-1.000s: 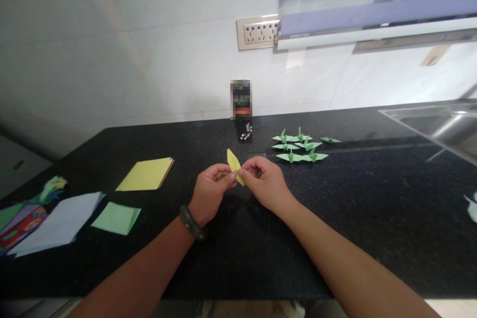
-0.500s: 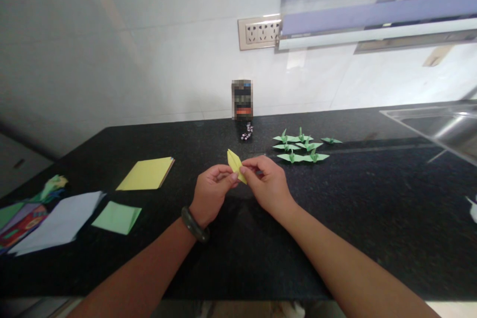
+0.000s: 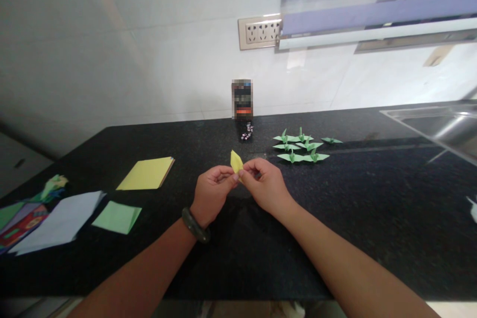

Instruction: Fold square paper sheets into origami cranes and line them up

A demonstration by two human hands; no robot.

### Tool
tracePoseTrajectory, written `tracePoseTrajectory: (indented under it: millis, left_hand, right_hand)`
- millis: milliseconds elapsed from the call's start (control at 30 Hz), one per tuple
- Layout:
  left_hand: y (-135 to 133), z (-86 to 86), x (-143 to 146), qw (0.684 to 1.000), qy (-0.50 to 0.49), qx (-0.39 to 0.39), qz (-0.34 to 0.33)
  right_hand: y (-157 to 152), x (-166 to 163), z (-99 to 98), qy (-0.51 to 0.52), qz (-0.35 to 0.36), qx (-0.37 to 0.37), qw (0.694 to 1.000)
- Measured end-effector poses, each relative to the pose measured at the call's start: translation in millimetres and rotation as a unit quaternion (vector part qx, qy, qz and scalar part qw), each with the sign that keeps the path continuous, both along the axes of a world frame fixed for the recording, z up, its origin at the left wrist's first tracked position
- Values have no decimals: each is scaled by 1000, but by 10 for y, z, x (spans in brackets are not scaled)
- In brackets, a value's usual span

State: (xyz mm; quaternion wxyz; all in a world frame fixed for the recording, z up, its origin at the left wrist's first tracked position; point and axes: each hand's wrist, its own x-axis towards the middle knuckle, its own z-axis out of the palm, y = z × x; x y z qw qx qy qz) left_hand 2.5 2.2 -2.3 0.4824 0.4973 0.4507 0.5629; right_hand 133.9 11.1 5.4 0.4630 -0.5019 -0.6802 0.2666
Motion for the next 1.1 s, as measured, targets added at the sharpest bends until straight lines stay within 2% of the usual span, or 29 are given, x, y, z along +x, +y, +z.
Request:
tracePoseTrajectory:
  millis: [233, 400, 567, 833, 1100]
  left_hand:
    - [-17, 13, 17, 998, 59, -6, 25]
    - [-23, -24, -9, 984, 161, 49, 65]
    - [-34, -65, -49, 964, 244, 100, 26]
    - [-5, -81, -83, 961, 255, 104, 28]
    - [-18, -57, -87, 948, 298, 112, 18]
  right_hand:
    - [-47, -9, -15, -70, -47, 34, 996]
    - [-65, -31, -26, -101, -38, 93, 990]
    - [-51, -25, -21, -107, -49, 101, 988]
    - [-58, -7, 13, -131, 7, 137, 982]
    - [-22, 18, -10, -149, 18, 164, 975]
